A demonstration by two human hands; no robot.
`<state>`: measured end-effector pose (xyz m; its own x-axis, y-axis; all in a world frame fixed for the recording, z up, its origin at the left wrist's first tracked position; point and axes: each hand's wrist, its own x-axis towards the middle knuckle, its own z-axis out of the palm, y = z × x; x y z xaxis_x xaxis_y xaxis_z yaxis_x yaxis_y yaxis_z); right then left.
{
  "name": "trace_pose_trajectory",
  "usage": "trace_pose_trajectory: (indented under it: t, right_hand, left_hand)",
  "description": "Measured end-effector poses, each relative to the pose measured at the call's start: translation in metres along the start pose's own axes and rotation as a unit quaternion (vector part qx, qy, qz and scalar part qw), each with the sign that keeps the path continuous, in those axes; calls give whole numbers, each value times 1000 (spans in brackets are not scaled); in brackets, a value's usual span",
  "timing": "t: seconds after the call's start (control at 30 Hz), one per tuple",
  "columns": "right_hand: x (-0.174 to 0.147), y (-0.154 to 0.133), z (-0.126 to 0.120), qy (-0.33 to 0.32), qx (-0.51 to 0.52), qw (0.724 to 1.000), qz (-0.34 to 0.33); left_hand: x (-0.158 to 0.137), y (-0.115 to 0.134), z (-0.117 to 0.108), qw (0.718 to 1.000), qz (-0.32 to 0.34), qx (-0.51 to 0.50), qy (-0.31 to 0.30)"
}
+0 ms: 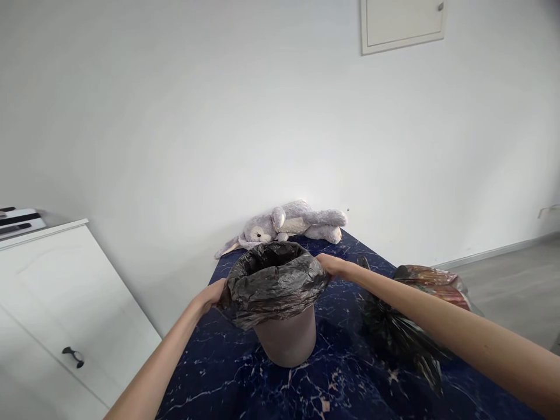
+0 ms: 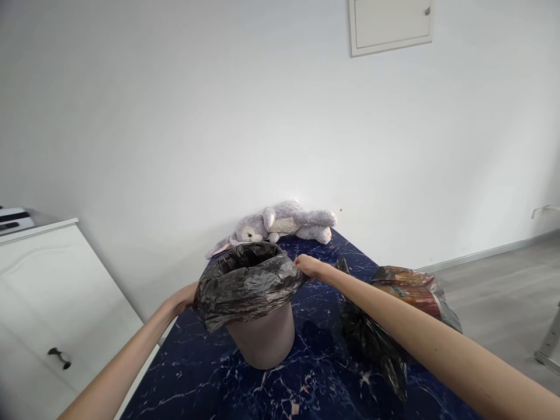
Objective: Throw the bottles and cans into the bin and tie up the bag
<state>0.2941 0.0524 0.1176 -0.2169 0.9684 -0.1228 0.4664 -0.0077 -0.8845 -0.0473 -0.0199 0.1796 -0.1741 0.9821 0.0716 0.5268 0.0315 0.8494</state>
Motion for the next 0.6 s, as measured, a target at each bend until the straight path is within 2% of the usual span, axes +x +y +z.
trace_pose_trajectory:
  t: [0.1, 0.23, 0.33, 0.43, 0.5, 0.6]
  right_hand:
    - [-13, -9, -17, 52, -6, 997, -48]
    - [-49, -30, -31, 128, 31, 975, -177]
    - [-84, -39, -23, 100, -3, 942, -320]
    - [-109, -39, -8, 57, -115, 875, -467]
    - [-114, -38, 0, 41, -155, 842, -515]
    - [-110, -38, 8, 48, -165, 824, -540]
  left_hand:
    - [-9, 10, -7, 999, 41, 4, 16]
    - [-35, 13, -4, 991, 124, -34, 30]
    - [-59, 1, 10, 982, 176, -72, -14]
    - [-72, -14, 29, 979, 175, -83, -54]
    - [-73, -22, 40, 982, 154, -81, -72]
    - [-69, -32, 51, 985, 132, -71, -83]
